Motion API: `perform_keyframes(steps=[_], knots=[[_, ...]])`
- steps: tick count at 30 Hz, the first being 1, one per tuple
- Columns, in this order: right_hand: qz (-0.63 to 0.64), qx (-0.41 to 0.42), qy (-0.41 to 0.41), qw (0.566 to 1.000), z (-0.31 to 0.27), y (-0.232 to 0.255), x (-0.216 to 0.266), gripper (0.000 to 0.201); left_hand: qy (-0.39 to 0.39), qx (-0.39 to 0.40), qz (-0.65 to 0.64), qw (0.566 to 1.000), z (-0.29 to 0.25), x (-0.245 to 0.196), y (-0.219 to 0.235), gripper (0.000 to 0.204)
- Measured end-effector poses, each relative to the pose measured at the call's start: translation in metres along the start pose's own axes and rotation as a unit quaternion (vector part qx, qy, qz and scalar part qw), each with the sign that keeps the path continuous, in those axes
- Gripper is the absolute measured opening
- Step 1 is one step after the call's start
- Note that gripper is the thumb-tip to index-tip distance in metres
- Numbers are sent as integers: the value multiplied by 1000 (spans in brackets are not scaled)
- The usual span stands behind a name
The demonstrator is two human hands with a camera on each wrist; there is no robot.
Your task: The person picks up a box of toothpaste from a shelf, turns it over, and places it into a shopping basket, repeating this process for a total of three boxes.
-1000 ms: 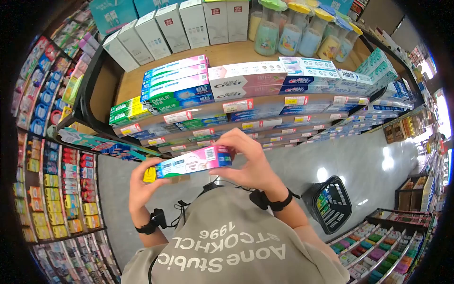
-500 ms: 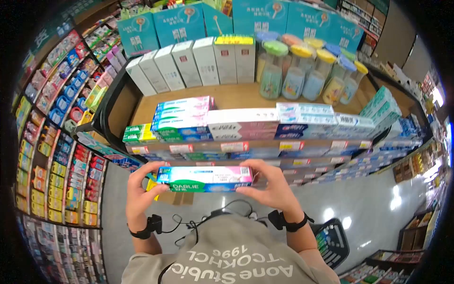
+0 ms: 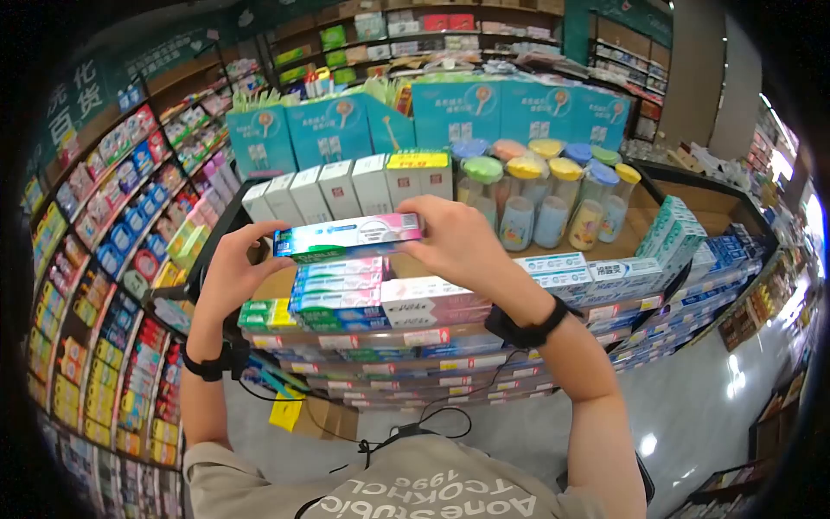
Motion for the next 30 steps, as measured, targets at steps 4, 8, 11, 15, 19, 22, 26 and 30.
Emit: perform_keyframes(steps=[4,8,11,15,19,22,26,30], knots=[[-83,85,-39,992,49,-38,-33,42,40,42,-35,998,30,66,-16,46],[-119,125,-44,984,72,-78,-61,47,41,128,-26,991,49,130,-44,49],[-115,170,-54,977,85,-106,-80,47,52,174,22,983,53,155,-52,47],[-74,191,-85,975,88,-139,-107,46,56,182,25,981,54,179,-64,42],[-105,210,-95,967,92,-150,-104,45,49,183,68,979,57,200,-81,42],[-113,236,-112,959,88,-155,-105,45,77,182,49,979,50,209,-93,42],[-111,259,-121,952,82,-165,-111,46,92,203,47,974,39,209,-98,43],[-133,278,-123,943,75,-168,-107,46,81,234,39,968,32,218,-107,40]])
Point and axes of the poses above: each hand's wrist, its own z-axis towards the middle knuckle, its own y-axis out of the back of the hand, x = y × z, the point moved 2 cm from there along z, towards the middle knuckle, and after that the axes turned 1 degree about -z, right-handed, at the moved point
